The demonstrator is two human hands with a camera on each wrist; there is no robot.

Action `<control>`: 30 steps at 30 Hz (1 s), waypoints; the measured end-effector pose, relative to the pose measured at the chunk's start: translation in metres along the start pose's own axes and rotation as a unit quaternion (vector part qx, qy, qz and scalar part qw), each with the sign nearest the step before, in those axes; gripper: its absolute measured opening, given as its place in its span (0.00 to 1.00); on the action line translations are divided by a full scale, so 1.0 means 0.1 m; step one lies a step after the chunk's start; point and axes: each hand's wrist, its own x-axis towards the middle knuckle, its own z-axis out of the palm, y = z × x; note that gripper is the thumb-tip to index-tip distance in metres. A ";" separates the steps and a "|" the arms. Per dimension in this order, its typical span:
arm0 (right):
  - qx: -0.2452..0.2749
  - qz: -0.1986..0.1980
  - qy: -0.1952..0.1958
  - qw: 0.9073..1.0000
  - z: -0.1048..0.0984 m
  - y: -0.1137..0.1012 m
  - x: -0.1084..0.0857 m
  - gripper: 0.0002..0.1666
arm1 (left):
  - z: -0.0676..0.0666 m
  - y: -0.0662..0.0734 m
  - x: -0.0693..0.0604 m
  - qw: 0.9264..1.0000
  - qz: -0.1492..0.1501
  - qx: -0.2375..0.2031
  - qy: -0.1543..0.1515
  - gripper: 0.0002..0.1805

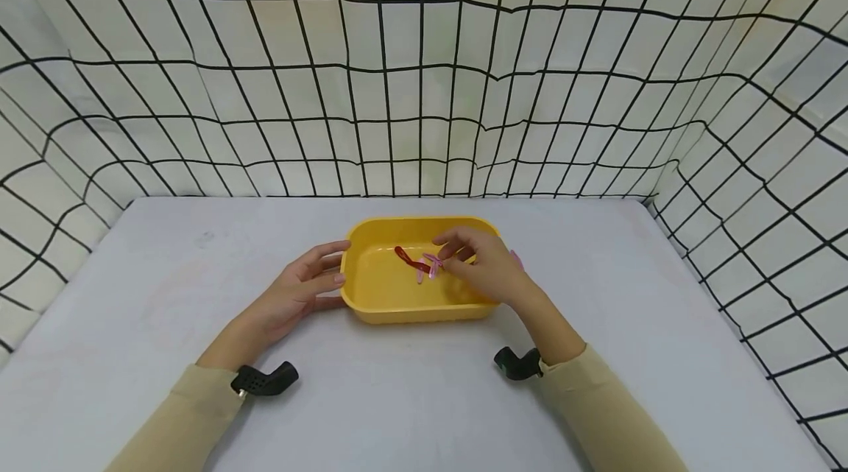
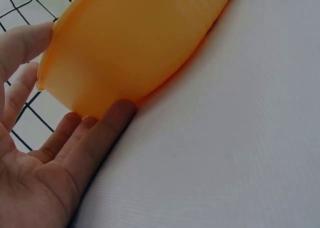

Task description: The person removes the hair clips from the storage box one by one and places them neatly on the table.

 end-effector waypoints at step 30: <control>-0.211 0.141 -0.073 0.964 0.22 -0.06 0.11 0.17 | 0.00 -0.01 0.00 1.000 0.003 -0.002 0.006 0.32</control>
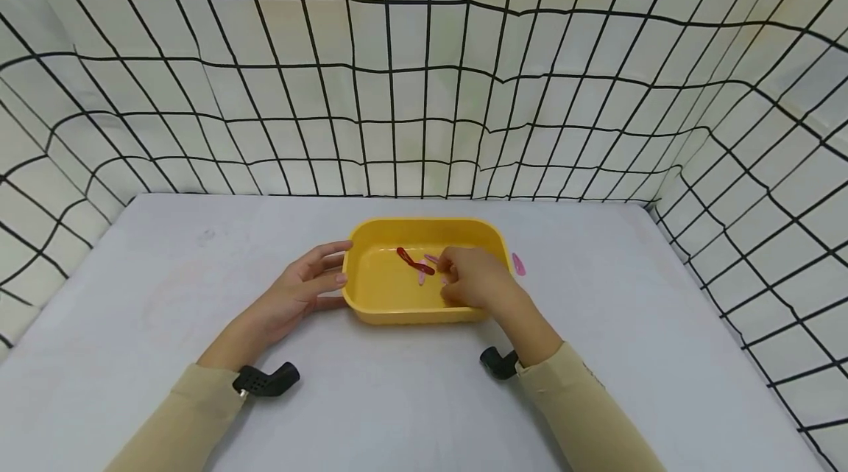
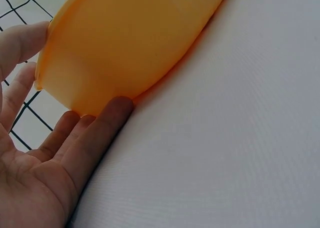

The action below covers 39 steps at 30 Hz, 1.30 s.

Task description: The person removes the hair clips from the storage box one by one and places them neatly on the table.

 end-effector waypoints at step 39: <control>0.266 -0.116 0.060 0.955 -0.51 0.48 -0.14 0.22 | 0.01 0.02 0.00 1.000 -0.003 0.011 -0.005 0.33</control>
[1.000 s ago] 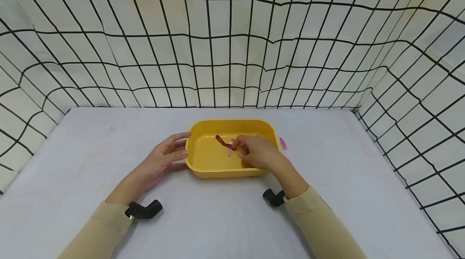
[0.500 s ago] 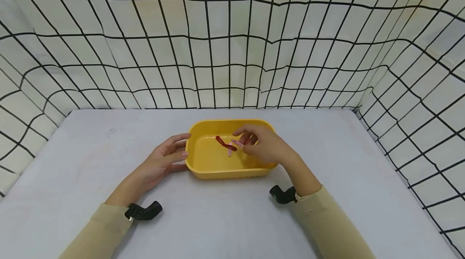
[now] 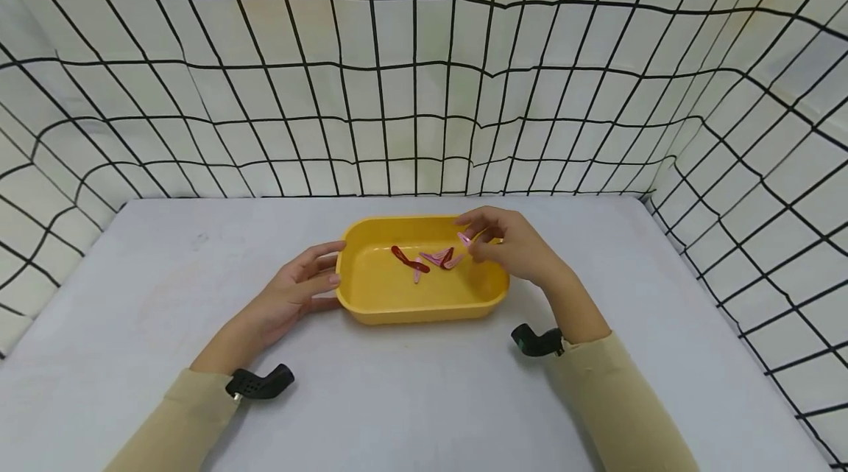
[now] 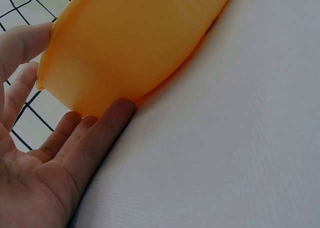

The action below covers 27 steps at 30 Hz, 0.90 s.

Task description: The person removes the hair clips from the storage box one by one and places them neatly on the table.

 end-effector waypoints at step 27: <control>0.043 0.050 0.096 0.993 -0.43 0.31 -0.05 0.24 | -0.01 0.00 -0.01 1.000 -0.004 -0.005 0.008 0.32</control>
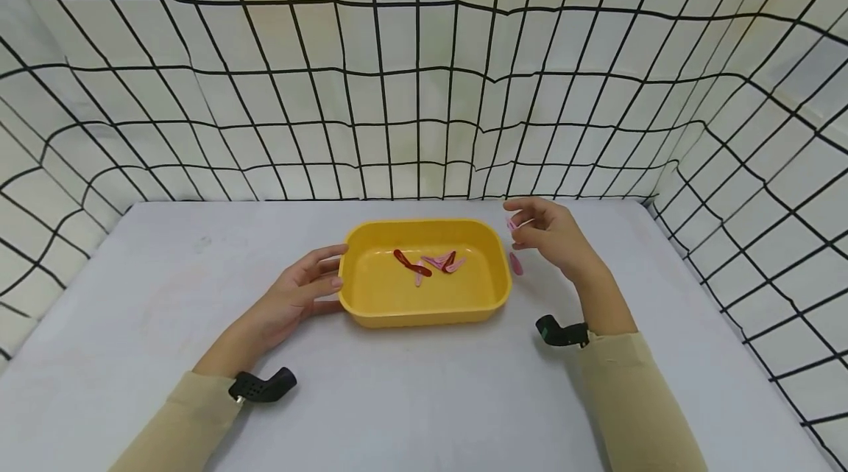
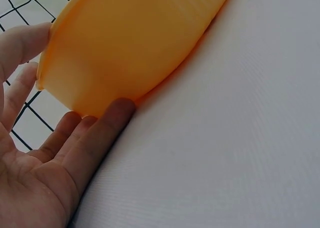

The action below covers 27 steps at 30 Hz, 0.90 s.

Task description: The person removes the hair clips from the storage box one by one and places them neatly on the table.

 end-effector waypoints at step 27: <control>-0.035 0.106 0.026 0.993 -0.19 0.45 0.02 0.28 | 0.01 0.00 0.02 1.000 -0.001 0.000 0.002 0.32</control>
